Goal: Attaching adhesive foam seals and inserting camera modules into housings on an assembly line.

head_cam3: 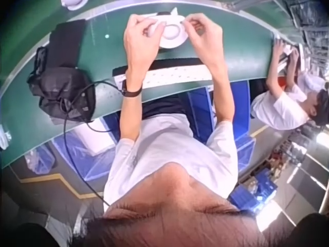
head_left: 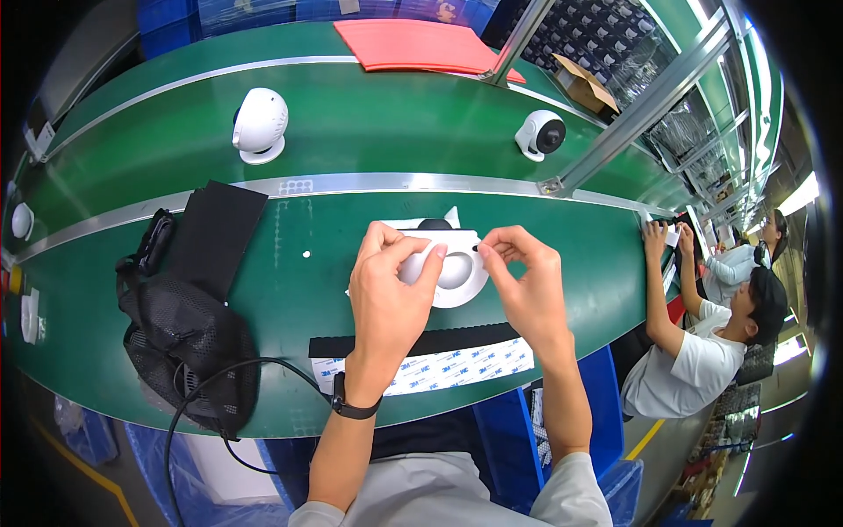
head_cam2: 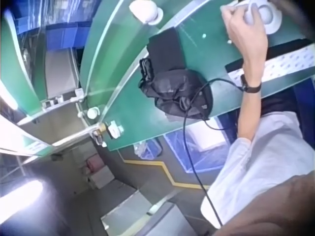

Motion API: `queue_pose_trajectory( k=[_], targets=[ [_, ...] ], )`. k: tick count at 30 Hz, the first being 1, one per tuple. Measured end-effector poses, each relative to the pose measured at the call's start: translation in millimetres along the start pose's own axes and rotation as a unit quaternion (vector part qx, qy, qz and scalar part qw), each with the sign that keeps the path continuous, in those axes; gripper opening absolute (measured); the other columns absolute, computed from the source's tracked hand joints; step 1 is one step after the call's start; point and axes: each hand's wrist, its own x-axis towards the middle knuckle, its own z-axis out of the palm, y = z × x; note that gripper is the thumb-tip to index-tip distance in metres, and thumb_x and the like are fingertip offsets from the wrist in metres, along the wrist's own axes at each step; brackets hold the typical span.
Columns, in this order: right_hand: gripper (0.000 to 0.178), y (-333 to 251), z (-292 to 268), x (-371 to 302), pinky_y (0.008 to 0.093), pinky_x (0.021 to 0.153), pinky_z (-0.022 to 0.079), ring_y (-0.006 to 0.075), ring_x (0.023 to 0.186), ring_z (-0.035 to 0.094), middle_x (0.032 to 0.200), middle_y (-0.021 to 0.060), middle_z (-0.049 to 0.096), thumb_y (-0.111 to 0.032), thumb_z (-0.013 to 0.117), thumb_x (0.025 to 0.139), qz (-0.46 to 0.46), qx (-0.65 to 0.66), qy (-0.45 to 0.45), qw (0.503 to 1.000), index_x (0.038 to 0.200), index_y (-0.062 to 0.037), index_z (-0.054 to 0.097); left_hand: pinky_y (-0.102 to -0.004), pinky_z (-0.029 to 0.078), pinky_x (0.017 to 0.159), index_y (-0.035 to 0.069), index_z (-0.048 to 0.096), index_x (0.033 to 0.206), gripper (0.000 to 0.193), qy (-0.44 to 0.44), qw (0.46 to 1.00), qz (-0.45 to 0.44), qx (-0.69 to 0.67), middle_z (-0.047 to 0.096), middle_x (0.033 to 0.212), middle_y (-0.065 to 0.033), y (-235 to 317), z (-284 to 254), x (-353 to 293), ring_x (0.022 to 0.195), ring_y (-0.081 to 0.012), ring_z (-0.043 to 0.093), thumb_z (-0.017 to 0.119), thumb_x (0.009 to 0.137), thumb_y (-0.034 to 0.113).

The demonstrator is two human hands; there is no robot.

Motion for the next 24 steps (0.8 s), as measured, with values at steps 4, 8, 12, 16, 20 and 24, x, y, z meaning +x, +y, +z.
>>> queue_pose_trajectory(
  k=[4,8,12,16,20,24],
  targets=[
    [0.006,0.7,-0.8,2.3,0.0274,0.074,0.054,0.0121,0.076,0.066,0.084,0.0077,0.072,0.002,0.071,0.095,0.001,-0.004,-0.006,1.000,0.097,0.0075,0.070,-0.0364,0.051,0.068,-0.003,0.078,0.096,0.019,0.001,1.000,0.000,0.002,0.059,0.093,-0.0097,-1.8,0.9,0.0,0.079,-0.0233,0.063,0.084,0.089,0.013],
    [0.006,3.5,-2.8,2.9,0.0273,0.074,0.054,0.0119,0.077,0.065,0.083,0.0073,0.072,0.002,0.071,0.095,0.018,0.023,-0.013,0.999,0.098,0.0074,0.070,-0.0362,0.050,0.067,-0.002,0.079,0.096,0.018,0.003,1.000,0.001,-0.003,0.058,0.092,-0.0093,-2.6,1.7,0.2,0.078,-0.0225,0.061,0.084,0.089,0.014],
    [0.006,2.8,0.4,1.1,0.0274,0.075,0.053,0.0121,0.077,0.065,0.084,0.0076,0.072,0.003,0.072,0.095,0.003,0.017,-0.004,1.000,0.098,0.0073,0.070,-0.0357,0.048,0.065,-0.002,0.079,0.095,0.018,0.003,1.000,0.003,-0.005,0.057,0.091,-0.0089,-5.0,2.1,0.3,0.076,-0.0216,0.059,0.084,0.089,0.014],
    [0.006,0.1,3.4,2.4,0.0279,0.074,0.053,0.0128,0.076,0.064,0.083,0.0080,0.071,0.002,0.072,0.095,-0.011,-0.010,-0.004,1.000,0.098,0.0068,0.070,-0.0291,0.034,0.060,-0.003,0.078,0.096,0.016,0.017,0.999,0.032,-0.025,0.051,0.087,-0.0026,-11.3,4.2,0.8,0.074,-0.0113,0.045,0.084,0.090,0.012],
    [0.010,-1.2,4.0,1.0,0.0287,0.072,0.053,0.0155,0.072,0.064,0.081,0.0088,0.070,0.003,0.075,0.091,-0.039,-0.059,0.005,0.997,0.099,0.0054,0.070,-0.0287,0.033,0.059,-0.002,0.078,0.095,0.017,0.013,0.999,0.033,-0.029,0.051,0.087,-0.0022,-10.0,4.9,1.2,0.073,-0.0109,0.044,0.084,0.089,0.012],
    [0.017,-1.5,0.5,3.9,0.0294,0.068,0.051,0.0173,0.067,0.062,0.079,0.0098,0.068,0.004,0.079,0.086,-0.101,-0.179,0.002,0.979,0.101,0.0040,0.070,-0.0284,0.033,0.058,-0.002,0.078,0.094,0.017,0.010,0.998,0.066,-0.012,0.051,0.087,-0.0025,-14.2,3.2,1.9,0.072,-0.0109,0.044,0.085,0.089,0.013]
  ],
)
